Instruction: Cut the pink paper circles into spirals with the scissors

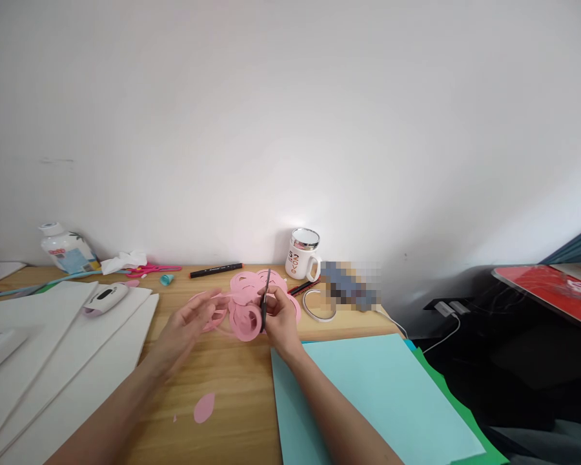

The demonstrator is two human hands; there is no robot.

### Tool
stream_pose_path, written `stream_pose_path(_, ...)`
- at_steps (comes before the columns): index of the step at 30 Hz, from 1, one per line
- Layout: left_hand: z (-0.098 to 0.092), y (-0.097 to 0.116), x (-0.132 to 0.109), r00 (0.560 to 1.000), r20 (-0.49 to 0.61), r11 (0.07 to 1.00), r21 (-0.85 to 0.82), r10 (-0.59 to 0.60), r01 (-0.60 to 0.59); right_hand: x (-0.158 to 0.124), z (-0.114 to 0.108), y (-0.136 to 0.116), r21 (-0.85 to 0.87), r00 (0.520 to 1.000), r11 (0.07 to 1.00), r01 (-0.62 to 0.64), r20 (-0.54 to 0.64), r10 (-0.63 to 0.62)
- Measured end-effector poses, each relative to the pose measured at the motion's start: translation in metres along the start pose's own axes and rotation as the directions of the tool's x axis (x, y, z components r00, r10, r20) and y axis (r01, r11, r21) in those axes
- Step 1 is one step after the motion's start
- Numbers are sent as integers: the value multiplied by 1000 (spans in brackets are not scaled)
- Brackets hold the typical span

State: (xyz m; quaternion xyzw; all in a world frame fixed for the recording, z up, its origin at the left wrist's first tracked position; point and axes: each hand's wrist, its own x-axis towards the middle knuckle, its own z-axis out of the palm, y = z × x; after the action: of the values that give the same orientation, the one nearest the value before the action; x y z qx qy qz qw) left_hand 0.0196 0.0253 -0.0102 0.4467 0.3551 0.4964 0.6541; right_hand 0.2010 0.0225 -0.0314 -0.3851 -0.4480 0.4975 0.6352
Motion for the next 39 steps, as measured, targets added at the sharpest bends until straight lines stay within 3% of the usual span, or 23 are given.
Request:
stream_pose_path(3, 3, -3, 0, 999, -38, 998, 67, 14, -12, 2, -3, 2, 65, 998, 997, -50, -23, 52)
stream_pose_path(9, 2, -10, 1, 998, 36, 985, 167, -50, 43, 6, -5, 1, 102, 993, 988, -114, -14, 116)
stream_pose_path(13, 6, -5, -2, 991, 104, 996, 47, -81, 77, 3, -3, -3, 92, 992, 988, -122, 24, 120)
stream_pose_path(19, 10, 4, -5, 980, 185, 988, -122, -75, 98, -3, 1, -10, -48, 972, 997, -58, 225, 68)
stream_pose_path(24, 6, 0, 0, 994, 102, 996, -77, -43, 51, -1, 0, -8, -66, 977, 998, -16, 213, 30)
stream_pose_path(28, 5, -1, -1, 999, -16, 989, 144, 49, -46, -1, -1, -6, -54, 982, 999, 5, 190, 5)
stream_pose_path(33, 4, -1, -1, 982, -39, 954, 250, 182, -167, 0, -1, -5, 10, 995, 1000, -20, 99, 19)
stream_pose_path(39, 0, -4, 0, 988, 13, 962, 226, 157, -156, 3, -4, 5, 63, 999, 997, -34, -32, 36)
